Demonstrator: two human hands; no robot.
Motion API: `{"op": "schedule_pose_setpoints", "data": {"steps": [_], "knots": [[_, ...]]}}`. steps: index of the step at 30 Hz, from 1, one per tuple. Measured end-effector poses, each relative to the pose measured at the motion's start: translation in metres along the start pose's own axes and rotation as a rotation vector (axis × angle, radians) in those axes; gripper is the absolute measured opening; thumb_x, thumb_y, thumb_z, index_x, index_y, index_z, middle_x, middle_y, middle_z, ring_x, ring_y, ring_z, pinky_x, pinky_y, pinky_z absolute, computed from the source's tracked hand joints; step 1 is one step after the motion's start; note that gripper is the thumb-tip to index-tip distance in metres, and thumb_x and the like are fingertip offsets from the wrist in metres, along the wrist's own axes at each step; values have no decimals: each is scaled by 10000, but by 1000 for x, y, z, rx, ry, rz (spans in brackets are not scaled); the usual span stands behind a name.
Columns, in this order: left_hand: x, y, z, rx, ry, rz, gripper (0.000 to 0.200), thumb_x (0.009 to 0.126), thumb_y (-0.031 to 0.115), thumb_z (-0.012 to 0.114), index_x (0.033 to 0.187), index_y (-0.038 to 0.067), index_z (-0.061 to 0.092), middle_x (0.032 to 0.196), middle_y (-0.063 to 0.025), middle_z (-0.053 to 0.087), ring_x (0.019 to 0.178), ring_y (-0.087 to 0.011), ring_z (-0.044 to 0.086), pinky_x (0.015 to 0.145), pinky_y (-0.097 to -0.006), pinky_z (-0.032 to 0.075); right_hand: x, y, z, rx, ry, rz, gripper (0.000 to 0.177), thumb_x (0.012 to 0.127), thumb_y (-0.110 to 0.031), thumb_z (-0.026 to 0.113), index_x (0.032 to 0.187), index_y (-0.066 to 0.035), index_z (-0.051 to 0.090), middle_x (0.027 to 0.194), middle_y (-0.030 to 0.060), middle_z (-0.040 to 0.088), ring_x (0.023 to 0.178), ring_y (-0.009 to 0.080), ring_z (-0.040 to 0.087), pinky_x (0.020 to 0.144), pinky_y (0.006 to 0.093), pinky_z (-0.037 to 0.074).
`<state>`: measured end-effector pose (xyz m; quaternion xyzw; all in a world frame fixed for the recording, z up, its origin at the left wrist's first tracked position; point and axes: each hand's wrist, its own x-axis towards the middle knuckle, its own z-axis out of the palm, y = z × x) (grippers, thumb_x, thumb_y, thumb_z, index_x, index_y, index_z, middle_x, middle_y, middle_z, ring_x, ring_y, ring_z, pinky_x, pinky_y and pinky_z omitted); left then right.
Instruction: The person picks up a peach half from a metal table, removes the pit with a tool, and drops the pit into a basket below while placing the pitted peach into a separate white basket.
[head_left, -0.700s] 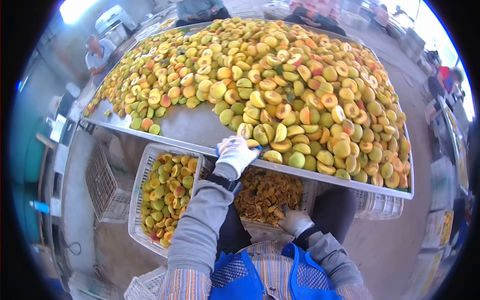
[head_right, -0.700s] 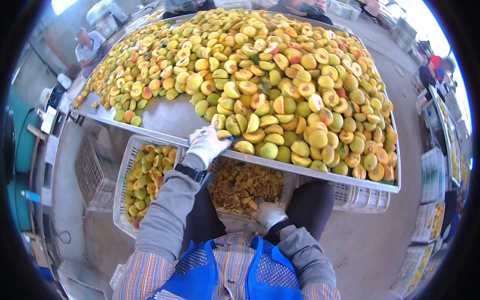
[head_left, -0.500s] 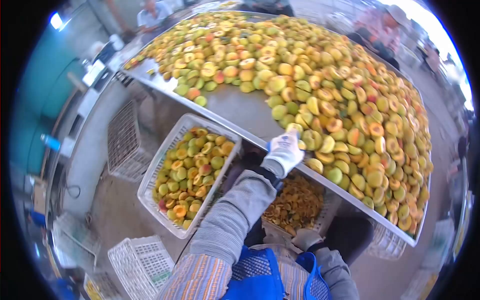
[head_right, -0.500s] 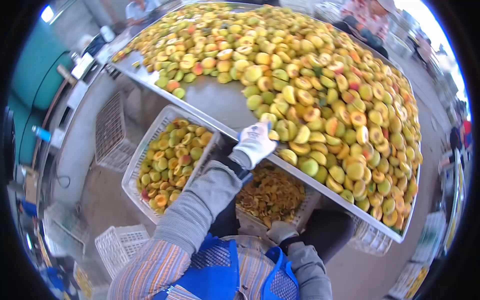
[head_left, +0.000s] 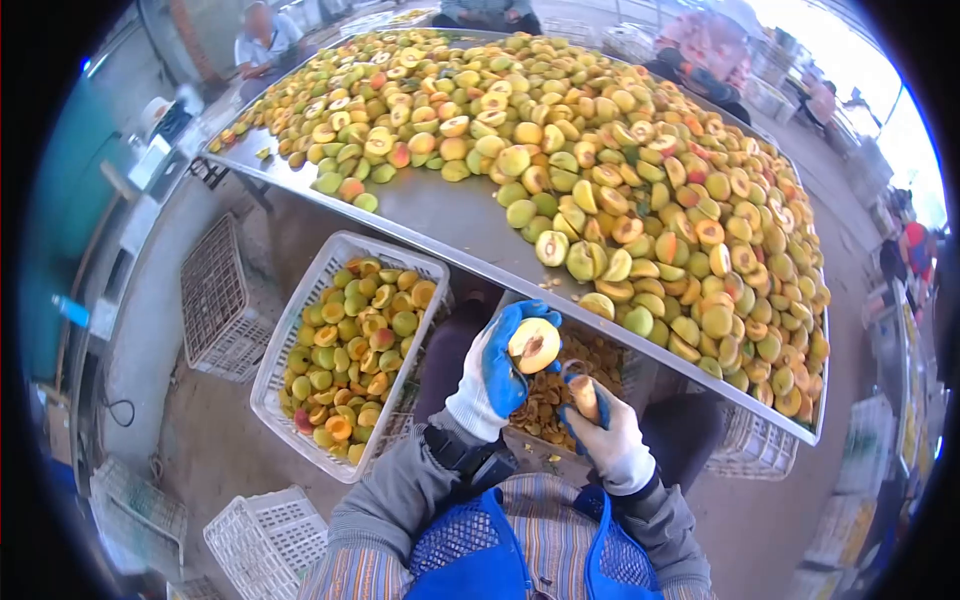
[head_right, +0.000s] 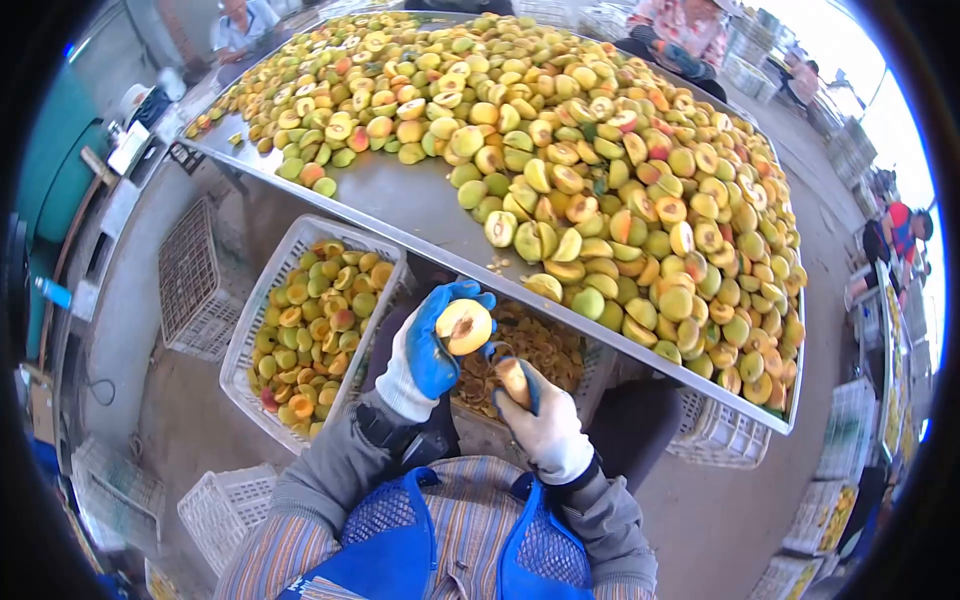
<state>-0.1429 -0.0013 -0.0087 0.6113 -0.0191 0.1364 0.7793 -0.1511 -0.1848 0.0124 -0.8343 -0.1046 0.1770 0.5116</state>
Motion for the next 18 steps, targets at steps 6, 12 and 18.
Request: {"op": "schedule_pose_setpoints", "data": {"steps": [6,12,18], "knots": [[-27,-2,16,-170,-31,-85,374,935,90,582,1268,-54,492,1197,-173,604,1048,-221,619,917,-324,519,-9,-1,11,-114,16,-44,384,857,-254,604,1186,-59,578,821,228,665,803,403,658,691,449,513],[-35,-5,24,83,-72,26,353,982,184,525,1234,-63,509,1152,-176,616,1004,-230,633,903,-339,529,-12,4,10,-188,-8,-47,402,853,-298,619,1166,-47,593,826,238,667,803,394,662,710,452,521],[-38,-3,31,-446,14,-211,378,1014,287,447,1181,-44,517,1094,-175,621,992,-259,637,885,-374,543,-10,15,14,-232,-22,-28,422,850,-310,618,1189,-60,602,826,232,668,806,389,662,723,454,521]]}}
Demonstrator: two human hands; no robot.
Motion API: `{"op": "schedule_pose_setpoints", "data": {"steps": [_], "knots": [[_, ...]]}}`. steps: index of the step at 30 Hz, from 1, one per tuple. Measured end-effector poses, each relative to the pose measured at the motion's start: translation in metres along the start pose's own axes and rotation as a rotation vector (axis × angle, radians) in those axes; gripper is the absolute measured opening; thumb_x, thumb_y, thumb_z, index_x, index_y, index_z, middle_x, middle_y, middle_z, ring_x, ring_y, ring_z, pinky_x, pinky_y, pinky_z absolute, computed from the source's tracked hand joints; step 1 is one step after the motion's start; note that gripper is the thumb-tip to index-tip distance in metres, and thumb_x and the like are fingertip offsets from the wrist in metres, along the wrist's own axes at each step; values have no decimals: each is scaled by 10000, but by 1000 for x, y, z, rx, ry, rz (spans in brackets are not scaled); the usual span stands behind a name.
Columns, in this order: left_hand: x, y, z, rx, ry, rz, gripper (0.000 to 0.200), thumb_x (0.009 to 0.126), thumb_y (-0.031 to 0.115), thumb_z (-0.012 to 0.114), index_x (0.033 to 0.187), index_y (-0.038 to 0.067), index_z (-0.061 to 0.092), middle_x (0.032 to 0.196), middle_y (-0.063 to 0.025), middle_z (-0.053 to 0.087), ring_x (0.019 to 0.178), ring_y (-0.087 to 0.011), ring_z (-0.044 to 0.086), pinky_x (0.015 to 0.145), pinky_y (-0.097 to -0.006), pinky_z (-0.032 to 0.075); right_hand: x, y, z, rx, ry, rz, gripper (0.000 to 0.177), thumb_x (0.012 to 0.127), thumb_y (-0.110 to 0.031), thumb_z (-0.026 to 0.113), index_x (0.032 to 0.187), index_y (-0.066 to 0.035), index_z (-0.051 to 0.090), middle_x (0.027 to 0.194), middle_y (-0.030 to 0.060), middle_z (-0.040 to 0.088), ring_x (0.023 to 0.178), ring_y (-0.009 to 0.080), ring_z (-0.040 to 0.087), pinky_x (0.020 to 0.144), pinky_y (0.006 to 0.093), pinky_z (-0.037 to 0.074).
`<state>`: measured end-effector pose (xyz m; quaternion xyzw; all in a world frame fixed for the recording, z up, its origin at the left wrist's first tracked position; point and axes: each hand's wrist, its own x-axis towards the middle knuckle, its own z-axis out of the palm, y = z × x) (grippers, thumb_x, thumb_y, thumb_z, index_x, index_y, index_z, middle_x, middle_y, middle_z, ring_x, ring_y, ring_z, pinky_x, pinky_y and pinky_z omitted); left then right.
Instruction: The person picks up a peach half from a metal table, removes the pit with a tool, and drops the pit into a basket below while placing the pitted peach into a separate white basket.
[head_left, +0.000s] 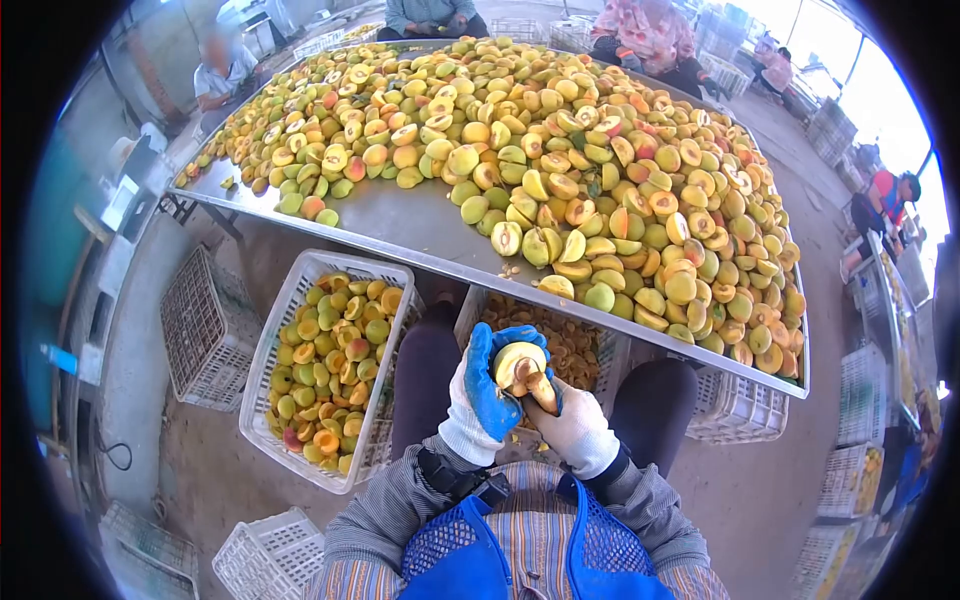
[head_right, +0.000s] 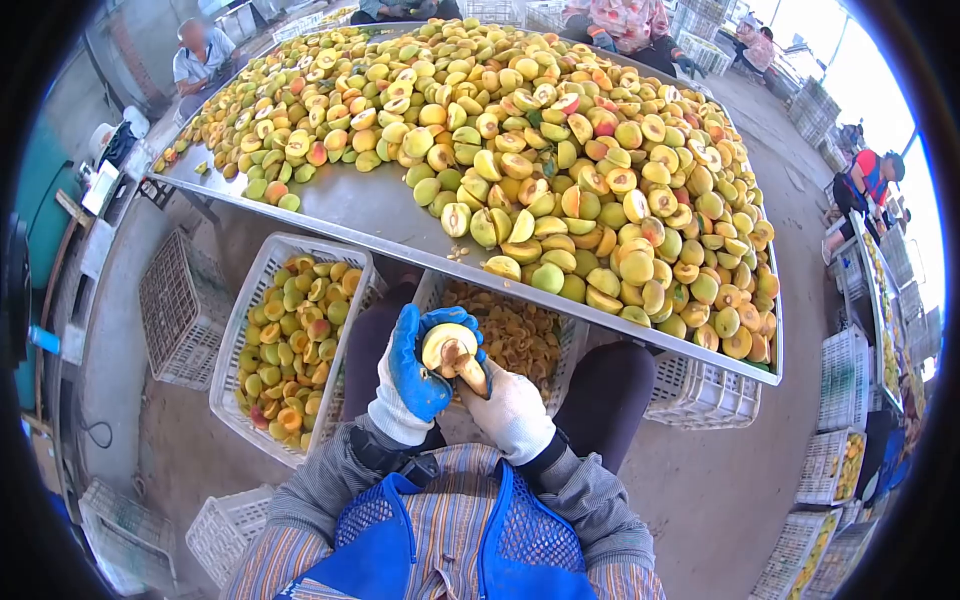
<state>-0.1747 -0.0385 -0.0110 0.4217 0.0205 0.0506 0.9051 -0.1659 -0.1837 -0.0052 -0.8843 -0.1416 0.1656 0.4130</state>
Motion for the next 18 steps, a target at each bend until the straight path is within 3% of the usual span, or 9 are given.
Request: {"op": "schedule_pose_setpoints", "data": {"steps": [2,6,8,11,13,16,18], "knots": [[0,-5,-3,115,-2,45,403,1028,313,398,1192,-42,497,1095,-174,613,987,-268,639,882,-375,545,-1,1,0,30,19,4,422,846,-310,619,1185,-60,604,822,234,667,803,388,662,721,453,521],[0,-4,-2,18,-3,-21,408,1035,315,371,1195,-42,486,1110,-171,606,979,-262,642,873,-373,551,-2,-1,-5,2,24,-18,403,834,-296,624,1155,-52,614,805,236,662,792,388,660,713,452,520],[0,-9,-7,498,-72,182,420,1038,327,350,1191,-41,483,1129,-165,598,981,-256,643,864,-365,556,-3,-5,-8,-15,14,-7,378,835,-287,621,1129,-48,619,800,233,661,787,389,658,710,454,519],[-1,-12,0,378,38,147,418,1035,339,383,1144,-27,553,990,-117,663,871,-204,666,814,-336,563,0,-2,-5,8,-15,32,301,835,-227,634,1066,-34,637,814,228,665,791,378,663,710,423,518],[-3,-9,3,376,44,127,414,1032,336,396,1129,-29,566,989,-117,663,860,-197,667,798,-340,568,2,8,3,50,-34,63,249,833,-177,650,1029,-25,651,833,226,670,800,365,669,713,389,519],[-2,-7,11,431,84,87,507,1020,424,368,1041,-32,590,937,-127,663,809,-209,675,747,-341,582,1,16,9,166,-41,27,203,831,-149,647,978,-8,651,783,203,669,738,310,680,683,378,516],[-2,-5,12,175,155,-93,563,992,495,406,986,-25,620,899,-135,670,793,-213,674,716,-340,575,-5,7,4,27,-26,57,173,823,-116,647,955,-4,651,757,157,673,698,220,663,667,360,512]]}}
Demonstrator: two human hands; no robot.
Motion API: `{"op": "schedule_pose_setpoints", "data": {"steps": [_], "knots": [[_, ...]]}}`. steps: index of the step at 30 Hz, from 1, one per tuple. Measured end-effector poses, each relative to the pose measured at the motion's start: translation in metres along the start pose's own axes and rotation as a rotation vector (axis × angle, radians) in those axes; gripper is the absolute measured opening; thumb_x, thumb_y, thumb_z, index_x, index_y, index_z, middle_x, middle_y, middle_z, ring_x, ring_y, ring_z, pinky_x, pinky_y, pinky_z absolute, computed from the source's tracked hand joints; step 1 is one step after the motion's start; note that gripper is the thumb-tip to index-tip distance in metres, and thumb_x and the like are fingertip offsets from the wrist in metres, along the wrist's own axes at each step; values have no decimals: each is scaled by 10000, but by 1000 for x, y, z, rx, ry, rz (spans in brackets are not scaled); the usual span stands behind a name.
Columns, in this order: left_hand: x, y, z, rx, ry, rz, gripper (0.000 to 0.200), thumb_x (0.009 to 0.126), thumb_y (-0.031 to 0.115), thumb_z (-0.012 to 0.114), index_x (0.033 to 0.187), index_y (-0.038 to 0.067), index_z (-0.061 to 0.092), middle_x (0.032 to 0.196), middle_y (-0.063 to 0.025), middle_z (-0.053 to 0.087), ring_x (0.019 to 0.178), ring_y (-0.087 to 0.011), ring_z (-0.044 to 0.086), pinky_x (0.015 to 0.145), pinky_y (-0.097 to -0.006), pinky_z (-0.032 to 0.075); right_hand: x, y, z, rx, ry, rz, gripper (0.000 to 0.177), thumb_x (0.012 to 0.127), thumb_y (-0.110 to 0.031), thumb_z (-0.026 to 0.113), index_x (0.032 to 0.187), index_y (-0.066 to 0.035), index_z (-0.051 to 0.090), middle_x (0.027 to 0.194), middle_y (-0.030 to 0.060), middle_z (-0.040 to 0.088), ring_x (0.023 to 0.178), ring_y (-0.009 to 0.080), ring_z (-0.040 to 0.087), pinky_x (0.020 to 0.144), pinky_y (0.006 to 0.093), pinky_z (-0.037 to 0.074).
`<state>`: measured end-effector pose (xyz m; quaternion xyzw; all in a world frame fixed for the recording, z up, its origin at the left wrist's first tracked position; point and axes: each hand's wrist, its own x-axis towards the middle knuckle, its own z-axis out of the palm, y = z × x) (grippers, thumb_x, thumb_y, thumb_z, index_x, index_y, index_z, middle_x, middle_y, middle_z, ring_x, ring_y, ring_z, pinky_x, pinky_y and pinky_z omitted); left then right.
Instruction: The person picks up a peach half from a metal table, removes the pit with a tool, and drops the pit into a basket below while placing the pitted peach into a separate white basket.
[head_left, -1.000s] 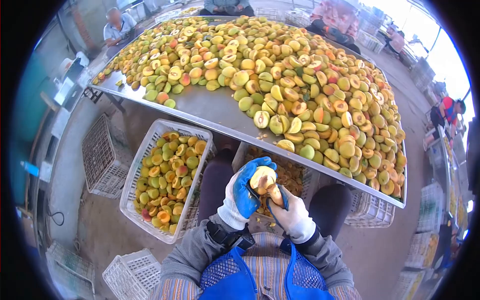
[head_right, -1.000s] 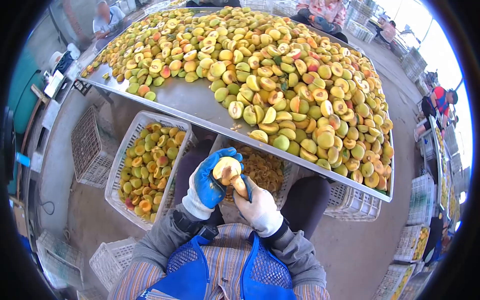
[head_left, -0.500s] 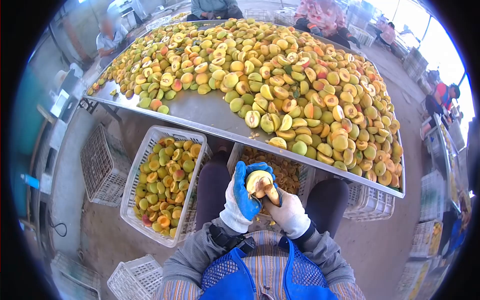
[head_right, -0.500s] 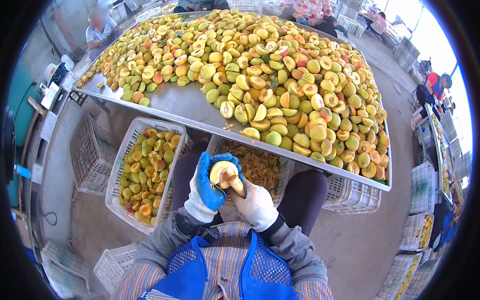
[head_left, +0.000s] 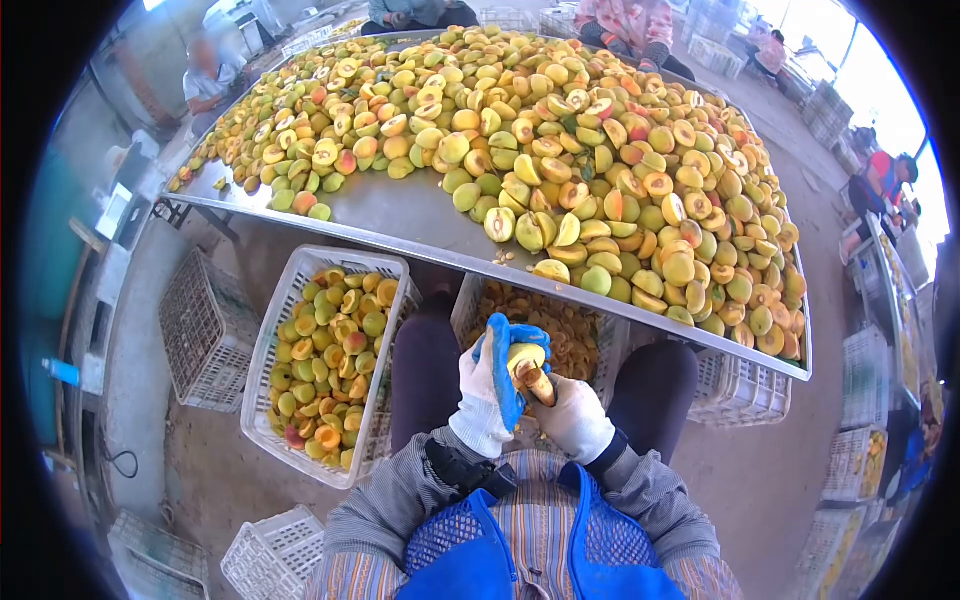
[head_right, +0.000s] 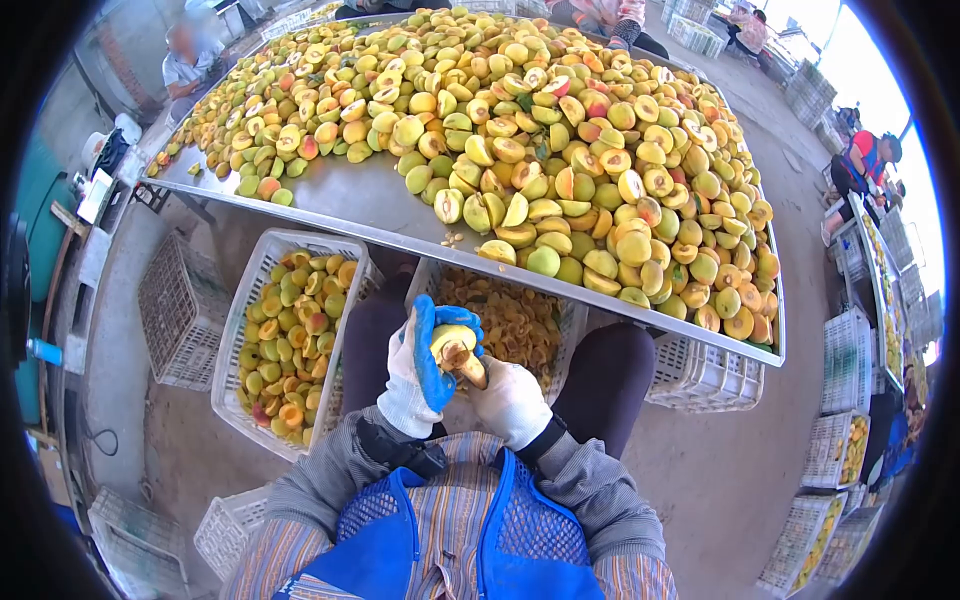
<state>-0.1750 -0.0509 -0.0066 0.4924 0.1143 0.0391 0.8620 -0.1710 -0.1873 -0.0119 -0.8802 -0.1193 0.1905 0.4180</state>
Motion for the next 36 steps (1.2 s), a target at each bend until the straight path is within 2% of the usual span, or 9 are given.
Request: {"op": "schedule_pose_setpoints", "data": {"steps": [12,16,19,23,27,29,30,32,36], "knots": [[12,16,-10,-222,-475,-79,343,962,281,574,896,-43,666,825,-138,687,739,-193,662,728,-310,544,-4,13,8,658,-396,-16,273,799,-207,722,1005,-33,675,812,74,694,749,162,657,702,312,516],[14,19,-10,284,-353,-43,317,953,213,546,881,-80,646,821,-147,676,763,-231,667,735,-345,545,9,14,-8,335,-527,21,323,792,-90,707,1106,-60,634,945,51,666,891,108,598,815,273,477],[21,10,-15,-25,-647,-106,340,927,246,576,890,-84,647,817,-190,670,722,-274,660,690,-348,539,8,38,19,707,-589,-329,402,804,-37,711,1183,-67,581,1087,35,627,990,137,584,855,287,477],[16,1,-6,-360,-603,-82,501,970,434,472,836,-26,620,771,-178,642,705,-314,652,662,-386,547,4,31,16,790,-464,-225,362,812,-23,701,1159,-68,606,1080,57,628,953,156,595,842,301,483],[35,4,-52,-335,125,-29,540,979,514,413,972,6,595,851,-133,651,770,-275,666,684,-408,575,17,23,-10,384,-641,-7,186,821,-134,721,984,-53,680,818,15,621,744,115,566,682,288,472],[36,29,-102,-102,342,140,415,975,409,509,1036,9,602,880,-112,663,781,-239,666,684,-390,573,26,51,-6,503,-449,-208,266,801,-239,746,947,-27,682,688,-24,580,597,70,491,547,255,418],[46,29,-144,51,508,212,331,916,304,647,1042,-2,624,873,-93,671,763,-241,652,718,-374,551,38,60,-3,253,-383,149,367,803,-298,723,1010,-3,653,702,44,621,614,151,566,576,312,449],[57,50,-186,1216,743,432,523,761,299,785,1158,12,602,1153,-168,605,1068,-316,570,930,-390,462,43,102,9,-257,-52,-33,484,818,-374,659,1091,21,601,770,178,662,710,310,648,645,404,489],[113,92,-146,1550,548,500,612,734,330,775,1225,34,561,1242,-183,558,1173,-373,498,994,-443,406,55,95,11,-311,-270,213,505,829,-383,582,1162,-7,541,888,264,660,859,413,641,758,488,506]]}}
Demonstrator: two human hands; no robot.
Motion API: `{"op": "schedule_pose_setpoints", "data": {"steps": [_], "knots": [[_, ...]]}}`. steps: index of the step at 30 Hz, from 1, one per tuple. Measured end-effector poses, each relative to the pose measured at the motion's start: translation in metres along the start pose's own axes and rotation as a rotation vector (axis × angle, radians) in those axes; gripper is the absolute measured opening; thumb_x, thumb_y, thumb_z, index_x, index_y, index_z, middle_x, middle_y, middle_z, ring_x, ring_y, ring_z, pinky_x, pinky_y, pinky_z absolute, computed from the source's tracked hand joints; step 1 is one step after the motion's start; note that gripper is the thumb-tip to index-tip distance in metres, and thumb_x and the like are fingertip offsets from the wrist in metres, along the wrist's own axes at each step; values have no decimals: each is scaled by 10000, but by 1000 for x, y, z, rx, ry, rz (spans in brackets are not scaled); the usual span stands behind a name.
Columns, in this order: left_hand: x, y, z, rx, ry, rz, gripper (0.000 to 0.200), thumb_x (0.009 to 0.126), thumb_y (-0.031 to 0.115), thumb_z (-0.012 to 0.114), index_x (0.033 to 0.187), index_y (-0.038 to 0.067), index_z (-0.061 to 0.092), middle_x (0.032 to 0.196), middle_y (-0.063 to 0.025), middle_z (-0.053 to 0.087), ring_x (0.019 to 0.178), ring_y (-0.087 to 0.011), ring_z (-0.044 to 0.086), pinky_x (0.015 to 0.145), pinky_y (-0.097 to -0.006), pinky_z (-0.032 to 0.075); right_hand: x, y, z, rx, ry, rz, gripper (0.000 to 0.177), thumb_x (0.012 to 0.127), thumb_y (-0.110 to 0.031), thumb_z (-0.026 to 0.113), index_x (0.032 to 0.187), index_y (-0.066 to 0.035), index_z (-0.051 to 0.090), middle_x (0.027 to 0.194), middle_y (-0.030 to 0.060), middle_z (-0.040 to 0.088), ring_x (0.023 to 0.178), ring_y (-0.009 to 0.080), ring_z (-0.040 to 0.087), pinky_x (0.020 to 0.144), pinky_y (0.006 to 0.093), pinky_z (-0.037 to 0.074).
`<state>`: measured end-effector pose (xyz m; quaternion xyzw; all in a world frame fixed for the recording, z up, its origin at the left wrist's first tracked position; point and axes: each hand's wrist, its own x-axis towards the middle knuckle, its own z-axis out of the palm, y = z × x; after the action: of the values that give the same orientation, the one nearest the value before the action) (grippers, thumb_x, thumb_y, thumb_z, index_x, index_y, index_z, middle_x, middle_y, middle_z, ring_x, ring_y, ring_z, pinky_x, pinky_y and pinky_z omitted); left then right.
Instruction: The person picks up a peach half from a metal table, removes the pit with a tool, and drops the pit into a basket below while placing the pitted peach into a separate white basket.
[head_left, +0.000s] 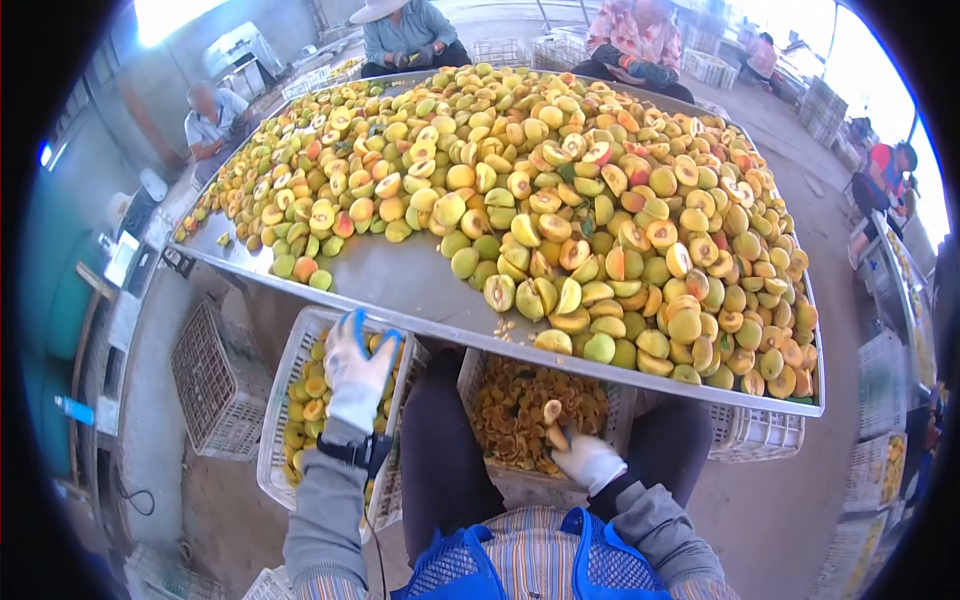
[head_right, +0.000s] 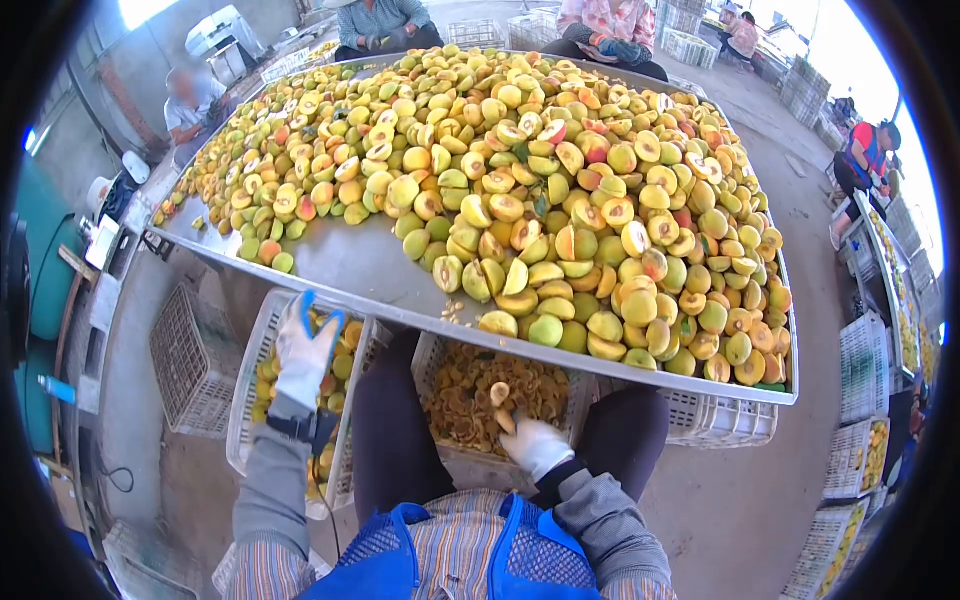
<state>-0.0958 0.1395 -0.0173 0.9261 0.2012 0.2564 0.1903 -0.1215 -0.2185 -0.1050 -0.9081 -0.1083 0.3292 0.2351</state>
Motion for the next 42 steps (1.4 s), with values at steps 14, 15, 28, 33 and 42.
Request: {"op": "schedule_pose_setpoints", "data": {"steps": [14,15,28,33,42], "knots": [[137,87,147,-128,-823,-86,387,813,262,697,1137,88,578,901,-116,656,709,-221,647,543,-370,555,22,-12,-2,176,-209,-148,528,867,-435,554,1226,-50,509,913,263,659,885,418,639,787,490,502],[133,85,139,-302,-915,-190,359,800,230,710,1107,89,586,882,-99,649,705,-209,644,527,-370,554,25,-9,3,148,-199,-135,541,865,-433,563,1251,-58,500,928,263,658,895,416,638,789,486,502],[-54,121,12,-1589,-730,-350,398,1001,275,426,1217,-40,534,1081,-188,647,899,-252,663,761,-339,565,-52,-75,-69,572,155,-256,518,835,-341,661,1267,-78,551,899,236,666,899,376,662,776,416,507],[-90,141,3,-1488,-647,-120,297,922,16,516,1208,-61,524,1143,-186,615,1054,-242,615,921,-366,527,-67,-80,-62,598,217,-268,500,846,-337,644,1259,-74,543,882,229,669,870,380,664,767,426,508],[-111,147,0,-1780,-679,-329,365,996,213,447,1217,-70,515,1113,-179,614,1010,-254,625,912,-372,523,-81,-84,-53,616,237,-257,443,854,-309,640,1216,-62,570,867,221,669,855,370,669,768,413,512]]}}
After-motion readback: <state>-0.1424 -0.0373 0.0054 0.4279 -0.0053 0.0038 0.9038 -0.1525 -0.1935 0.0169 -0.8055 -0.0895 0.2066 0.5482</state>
